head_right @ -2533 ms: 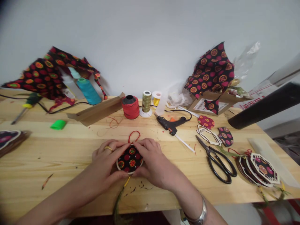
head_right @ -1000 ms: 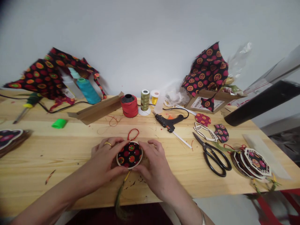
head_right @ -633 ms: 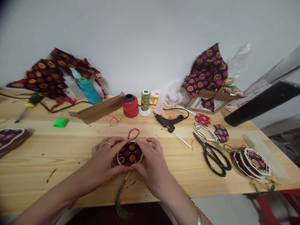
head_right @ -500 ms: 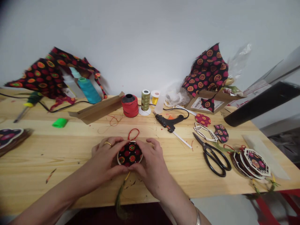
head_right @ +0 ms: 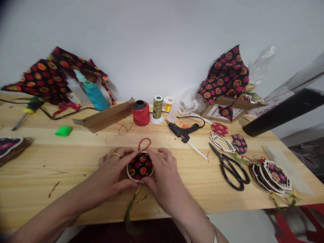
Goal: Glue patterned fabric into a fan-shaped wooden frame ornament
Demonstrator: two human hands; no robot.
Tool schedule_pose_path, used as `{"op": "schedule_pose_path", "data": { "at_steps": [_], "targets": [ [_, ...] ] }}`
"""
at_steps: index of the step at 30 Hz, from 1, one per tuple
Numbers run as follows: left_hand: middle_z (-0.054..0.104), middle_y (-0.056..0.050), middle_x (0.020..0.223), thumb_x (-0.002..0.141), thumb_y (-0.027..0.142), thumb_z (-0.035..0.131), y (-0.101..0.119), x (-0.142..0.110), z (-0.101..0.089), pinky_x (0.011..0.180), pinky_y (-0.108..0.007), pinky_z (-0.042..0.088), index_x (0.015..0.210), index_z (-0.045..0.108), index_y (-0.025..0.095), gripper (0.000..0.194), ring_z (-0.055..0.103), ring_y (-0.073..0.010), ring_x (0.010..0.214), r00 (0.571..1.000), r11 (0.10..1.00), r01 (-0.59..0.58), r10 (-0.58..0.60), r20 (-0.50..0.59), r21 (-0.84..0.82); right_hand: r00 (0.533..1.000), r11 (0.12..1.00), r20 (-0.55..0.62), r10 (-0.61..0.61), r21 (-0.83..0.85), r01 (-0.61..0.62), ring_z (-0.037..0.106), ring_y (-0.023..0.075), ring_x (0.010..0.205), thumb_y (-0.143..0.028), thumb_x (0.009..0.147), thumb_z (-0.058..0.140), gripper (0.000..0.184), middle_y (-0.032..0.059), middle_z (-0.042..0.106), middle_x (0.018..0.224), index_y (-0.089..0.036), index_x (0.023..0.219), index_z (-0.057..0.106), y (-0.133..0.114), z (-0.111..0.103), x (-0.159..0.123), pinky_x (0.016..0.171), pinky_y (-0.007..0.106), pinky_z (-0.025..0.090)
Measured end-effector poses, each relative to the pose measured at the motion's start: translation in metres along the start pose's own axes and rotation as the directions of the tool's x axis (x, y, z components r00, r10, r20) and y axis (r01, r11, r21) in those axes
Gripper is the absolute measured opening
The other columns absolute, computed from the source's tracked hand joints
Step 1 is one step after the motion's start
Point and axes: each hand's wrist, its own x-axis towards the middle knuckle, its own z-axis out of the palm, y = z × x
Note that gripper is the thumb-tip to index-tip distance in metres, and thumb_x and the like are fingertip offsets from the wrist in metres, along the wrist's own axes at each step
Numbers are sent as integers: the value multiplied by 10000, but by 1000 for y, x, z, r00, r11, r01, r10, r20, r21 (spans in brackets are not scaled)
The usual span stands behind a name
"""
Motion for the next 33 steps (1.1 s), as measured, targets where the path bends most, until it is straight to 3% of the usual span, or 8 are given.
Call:
{"op": "schedule_pose_path", "data": {
  "at_steps": [6,12,21,33],
  "targets": [
    [473,-95,1366,881,294,476,-6,-3,0,1026,-504,327,1364,458,256,485,393,-295,1243,998,998,-2,-2,-58,-71,1000,1000,16,9,-21,-9,351,301,1260,-180,749,744,700,71,577,1298,-213,1365,413,-2,-2,1,1042,519,342],
    [485,-128,1350,855,267,515,-10,-3,6,1017,-530,340,1307,546,215,456,379,-334,1247,995,1000,7,-7,-96,-4,1000,1000,15,2,-23,-2,352,307,1255,-183,749,745,691,79,575,1298,-196,1356,416,-2,-2,2,1045,515,334],
    [504,-99,1337,865,268,526,-18,-5,14,973,-533,359,1289,555,295,426,383,-326,1235,986,996,-35,47,-157,78,1000,1000,11,-1,-31,2,393,308,1217,-172,751,743,659,79,598,1252,-207,1331,432,-2,-1,2,1011,527,357],
    [499,-90,1321,867,312,533,-22,-5,11,1023,-509,329,1303,535,275,438,378,-309,1231,988,999,-52,53,-145,14,1000,998,27,6,67,-8,349,310,1273,-186,772,728,668,82,558,1299,-237,1360,415,-1,-3,0,1047,552,340]
  ]
}}
